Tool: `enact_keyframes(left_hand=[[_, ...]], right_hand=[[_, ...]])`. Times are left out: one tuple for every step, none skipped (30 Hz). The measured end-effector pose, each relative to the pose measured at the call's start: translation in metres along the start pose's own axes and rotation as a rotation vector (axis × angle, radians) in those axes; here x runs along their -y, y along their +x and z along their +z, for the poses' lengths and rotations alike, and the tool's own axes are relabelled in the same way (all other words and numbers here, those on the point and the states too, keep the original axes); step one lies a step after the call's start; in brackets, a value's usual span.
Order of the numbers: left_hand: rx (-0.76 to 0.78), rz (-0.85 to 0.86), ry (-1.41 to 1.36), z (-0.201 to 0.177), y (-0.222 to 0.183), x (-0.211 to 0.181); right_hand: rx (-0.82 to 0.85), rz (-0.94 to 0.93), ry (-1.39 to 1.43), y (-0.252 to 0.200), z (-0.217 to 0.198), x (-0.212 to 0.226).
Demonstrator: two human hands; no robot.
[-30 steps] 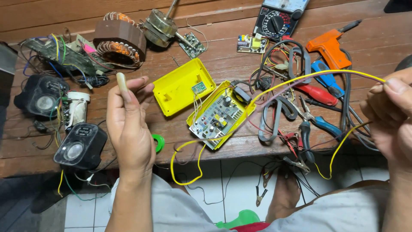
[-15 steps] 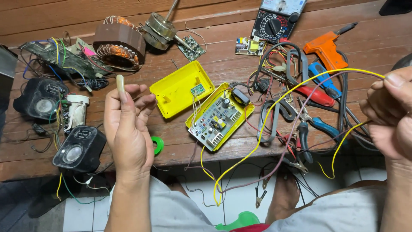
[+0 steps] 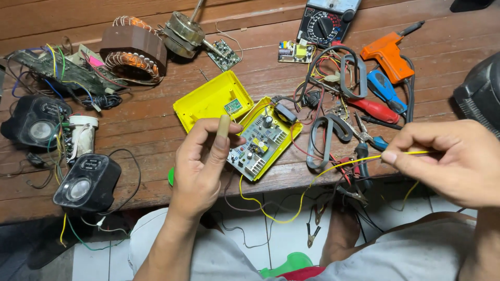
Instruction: Preparing and connecting wires to an electronic circuit board using pliers on a workbench.
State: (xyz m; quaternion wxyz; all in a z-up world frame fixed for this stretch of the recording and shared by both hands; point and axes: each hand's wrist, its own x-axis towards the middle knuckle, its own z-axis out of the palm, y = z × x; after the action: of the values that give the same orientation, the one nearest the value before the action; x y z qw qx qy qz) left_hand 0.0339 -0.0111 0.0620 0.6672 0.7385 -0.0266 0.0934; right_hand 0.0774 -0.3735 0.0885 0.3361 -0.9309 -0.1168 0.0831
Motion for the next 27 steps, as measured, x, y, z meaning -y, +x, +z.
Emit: enact_keyframes(left_hand=[[0.001, -0.002, 0.001, -0.001, 0.000, 0.001], [-0.021, 0.024, -0.031, -0.001, 0.001, 0.001], [-0.042, 0.052, -0.065, -0.001, 0.002, 0.002], [-0.040, 0.053, -0.065, -0.001, 0.003, 0.001], [-0.074, 0.059, -0.073, -0.002, 0.003, 0.000], [-0.109, 0.064, -0.082, -0.003, 0.003, -0.001], [-0.108, 0.064, -0.082, -0.003, 0.003, -0.002], [-0.156, 0.053, -0.076, -0.003, 0.003, -0.002], [-0.204, 0.045, -0.069, -0.004, 0.003, -0.004], [-0.204, 0.046, -0.069, -0.004, 0.004, -0.004], [-0.221, 0.034, -0.066, -0.005, 0.004, -0.004], [-0.239, 0.022, -0.063, -0.005, 0.004, -0.004], [-0.239, 0.024, -0.064, -0.005, 0.004, -0.002], [-0.244, 0.014, -0.070, -0.005, 0.003, -0.001], [-0.250, 0.004, -0.074, -0.005, 0.003, -0.001], [-0.250, 0.006, -0.074, -0.004, 0.003, -0.001], [-0.236, -0.004, -0.077, -0.002, 0.004, 0.000], [-0.223, -0.013, -0.080, 0.000, 0.004, 0.001], [-0.222, -0.013, -0.080, 0.001, 0.002, 0.002], [-0.166, -0.001, -0.067, 0.002, 0.001, 0.003], [-0.110, 0.011, -0.055, 0.003, -0.001, 0.005], [-0.112, 0.012, -0.055, 0.005, -0.001, 0.004], [-0.082, 0.009, -0.037, 0.008, -0.002, 0.003], [-0.052, 0.007, -0.018, 0.010, -0.003, 0.003], [-0.051, 0.007, -0.019, 0.013, -0.004, 0.001], [0.038, 0.060, -0.002, 0.016, -0.005, -0.001], [0.126, 0.113, 0.018, 0.019, -0.007, -0.003]], right_hand=[[0.001, 0.001, 0.001, -0.001, -0.001, 0.002], [0.032, -0.001, -0.141, -0.001, -0.002, 0.003], [0.061, -0.003, -0.285, -0.002, -0.004, 0.004], [0.060, -0.002, -0.285, -0.002, -0.005, 0.003], [0.039, -0.030, -0.196, -0.003, -0.007, 0.002], [0.017, -0.058, -0.107, -0.004, -0.008, 0.000], [0.017, -0.057, -0.107, -0.006, -0.011, -0.001], [0.024, -0.112, -0.039, -0.008, -0.014, -0.003], [0.031, -0.169, 0.029, -0.009, -0.017, -0.005], [0.030, -0.170, 0.029, -0.006, -0.026, -0.014], [0.155, -0.359, 0.084, -0.003, -0.034, -0.023], [0.282, -0.548, 0.138, 0.000, -0.042, -0.031], [0.280, -0.549, 0.136, 0.000, -0.039, -0.023], [0.293, -0.614, 0.227, 0.000, -0.037, -0.014], [0.306, -0.680, 0.320, 0.000, -0.034, -0.005], [0.304, -0.681, 0.320, 0.000, -0.034, -0.005], [0.302, -0.671, 0.299, 0.001, -0.035, -0.005], [0.299, -0.662, 0.278, 0.001, -0.035, -0.006], [0.298, -0.662, 0.278, 0.000, -0.036, -0.007], [0.289, -0.632, 0.272, 0.000, -0.036, -0.009], [0.280, -0.604, 0.265, 0.000, -0.037, -0.010], [0.280, -0.605, 0.265, 0.000, -0.036, -0.010], [0.268, -0.587, 0.269, -0.001, -0.034, -0.009], [0.255, -0.569, 0.272, -0.001, -0.033, -0.009], [0.254, -0.568, 0.272, -0.003, -0.030, -0.002], [0.229, -0.506, 0.235, -0.005, -0.027, 0.005], [0.205, -0.445, 0.200, -0.008, -0.024, 0.013]])
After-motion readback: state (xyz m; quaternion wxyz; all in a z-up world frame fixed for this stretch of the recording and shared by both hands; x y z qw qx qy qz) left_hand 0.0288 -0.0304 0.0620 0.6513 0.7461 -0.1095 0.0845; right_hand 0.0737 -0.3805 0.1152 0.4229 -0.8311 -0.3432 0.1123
